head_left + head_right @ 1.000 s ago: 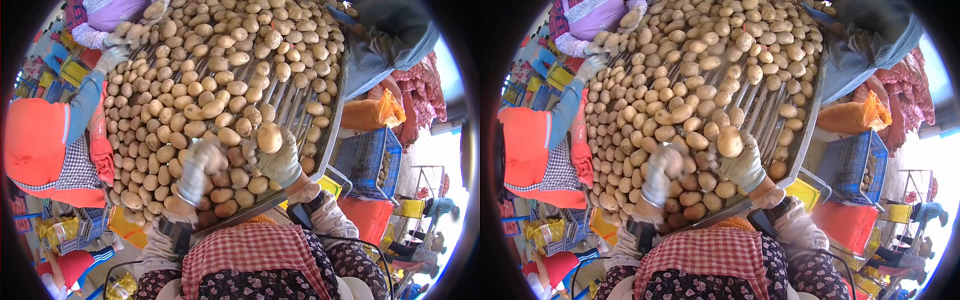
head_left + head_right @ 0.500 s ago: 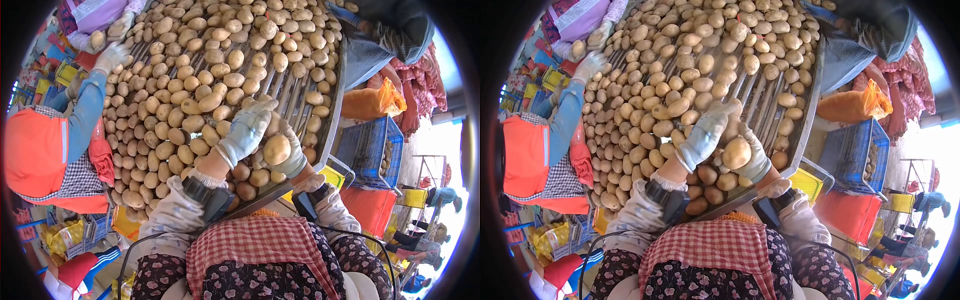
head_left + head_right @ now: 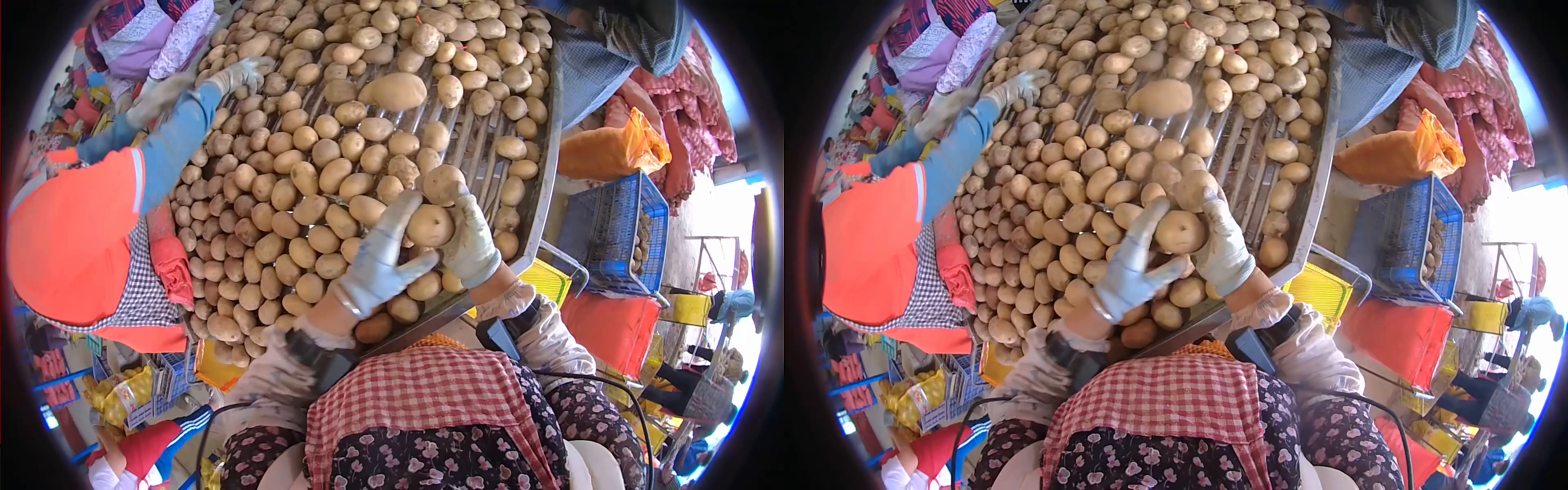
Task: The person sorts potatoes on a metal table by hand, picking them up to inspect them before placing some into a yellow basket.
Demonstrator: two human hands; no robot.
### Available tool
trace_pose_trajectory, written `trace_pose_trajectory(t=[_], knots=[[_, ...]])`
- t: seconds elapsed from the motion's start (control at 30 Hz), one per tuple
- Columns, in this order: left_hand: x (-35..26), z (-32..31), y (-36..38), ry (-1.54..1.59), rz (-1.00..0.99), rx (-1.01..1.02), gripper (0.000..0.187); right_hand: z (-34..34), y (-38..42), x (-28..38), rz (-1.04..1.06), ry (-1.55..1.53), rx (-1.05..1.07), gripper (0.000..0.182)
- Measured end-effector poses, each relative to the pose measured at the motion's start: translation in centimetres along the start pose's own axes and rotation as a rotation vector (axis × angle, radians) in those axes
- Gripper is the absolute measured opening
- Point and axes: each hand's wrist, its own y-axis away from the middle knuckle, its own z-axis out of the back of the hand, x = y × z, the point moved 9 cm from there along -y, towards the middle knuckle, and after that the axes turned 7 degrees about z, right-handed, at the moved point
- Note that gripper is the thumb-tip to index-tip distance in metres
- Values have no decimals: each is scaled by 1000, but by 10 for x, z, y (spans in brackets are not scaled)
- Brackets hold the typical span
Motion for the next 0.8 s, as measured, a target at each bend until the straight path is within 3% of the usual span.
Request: trace_pose_trajectory(t=[0.07,0.13,0.2,0.27,0.3,0.4,0.43,0.47,0.57,0.6,0.67,0.7,0.73,0.77,0.8], knots=[[7,3,-2,56,4,-110,78,-6,-4,2,52,21,117,69],[11,9,-2,237,4,-99,77,-25,0,10,-49,-382,297,66],[15,10,5,597,138,-75,75,-19,5,13,-96,-405,200,70],[15,20,1,562,84,-70,76,-15,10,13,-148,-642,228,71],[18,18,0,736,144,-55,73,0,13,5,-208,-630,129,69],[12,15,1,892,229,-77,74,4,16,6,-279,-699,120,63],[14,14,2,890,231,-81,74,17,18,7,-266,-671,-39,58],[19,11,3,886,229,-72,73,22,21,11,-275,-670,-36,58],[27,8,3,884,258,-127,69,65,40,60,-16,-187,62,54],[37,8,4,781,268,-144,67,85,52,79,7,-83,105,53],[30,15,7,349,61,-173,68,125,81,110,-63,65,176,49],[14,23,9,118,-100,-289,72,170,90,136,-6,698,8,46],[8,30,9,114,-96,-305,72,202,103,167,65,1327,-169,43],[-14,36,10,-83,-145,-312,78,219,115,168,59,1331,-154,43],[-27,38,10,-283,-194,-318,83,221,128,189,301,1714,-217,35]])
